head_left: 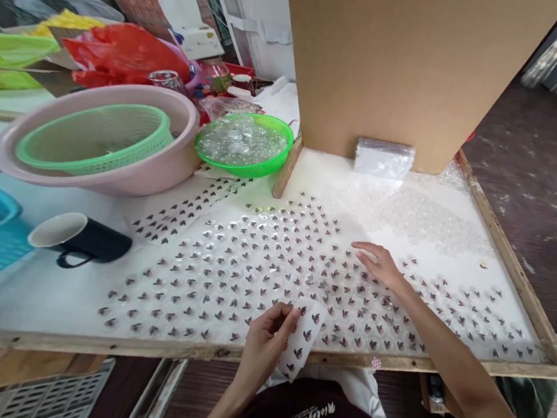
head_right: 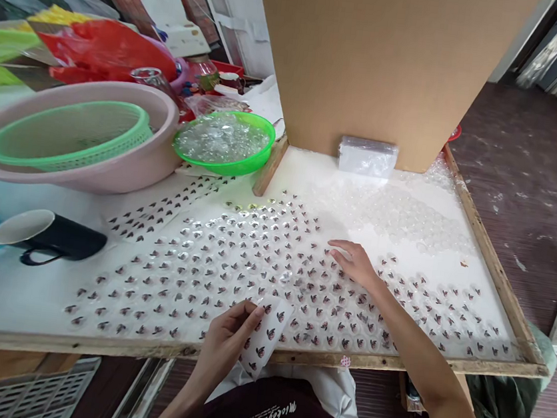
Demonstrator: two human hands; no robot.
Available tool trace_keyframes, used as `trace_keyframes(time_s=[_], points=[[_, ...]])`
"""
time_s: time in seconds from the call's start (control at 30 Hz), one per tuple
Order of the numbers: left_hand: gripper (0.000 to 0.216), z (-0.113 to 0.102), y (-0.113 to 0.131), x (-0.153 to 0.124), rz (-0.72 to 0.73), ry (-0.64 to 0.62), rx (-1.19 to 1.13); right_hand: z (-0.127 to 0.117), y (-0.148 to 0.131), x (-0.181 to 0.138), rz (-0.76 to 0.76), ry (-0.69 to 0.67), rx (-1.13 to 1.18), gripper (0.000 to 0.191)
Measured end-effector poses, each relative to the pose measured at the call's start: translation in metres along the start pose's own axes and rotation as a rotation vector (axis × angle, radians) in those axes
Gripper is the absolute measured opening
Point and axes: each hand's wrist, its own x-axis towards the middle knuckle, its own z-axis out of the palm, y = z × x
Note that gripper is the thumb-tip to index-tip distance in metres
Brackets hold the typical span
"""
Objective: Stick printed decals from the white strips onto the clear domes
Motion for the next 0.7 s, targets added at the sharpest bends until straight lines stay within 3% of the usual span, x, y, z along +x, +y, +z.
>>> trace_keyframes(time_s=[0.13, 0.3, 0.43, 0.7], points=[[0.043, 0.0, 0.0, 0.0, -0.011, -0.006, -0.011, 0.021, 0.005, 0.037, -0.084, -0.036, -0.096, 0.061], [0.044, -0.009, -0.002, -0.002, 0.0, 0.02, 0.021, 0.051, -0.003, 0.072, -0.063, -0.224, -0.383, 0.086], [0.044, -0.016, -0.003, -0.003, 0.006, 0.035, 0.01, 0.069, -0.015, 0.07, -0.07, -0.32, -0.427, 0.093], [0.042, -0.018, 0.006, -0.002, -0.033, 0.024, -0.043, 0.112, -0.043, 0.048, -0.203, -0.456, -0.238, 0.092]])
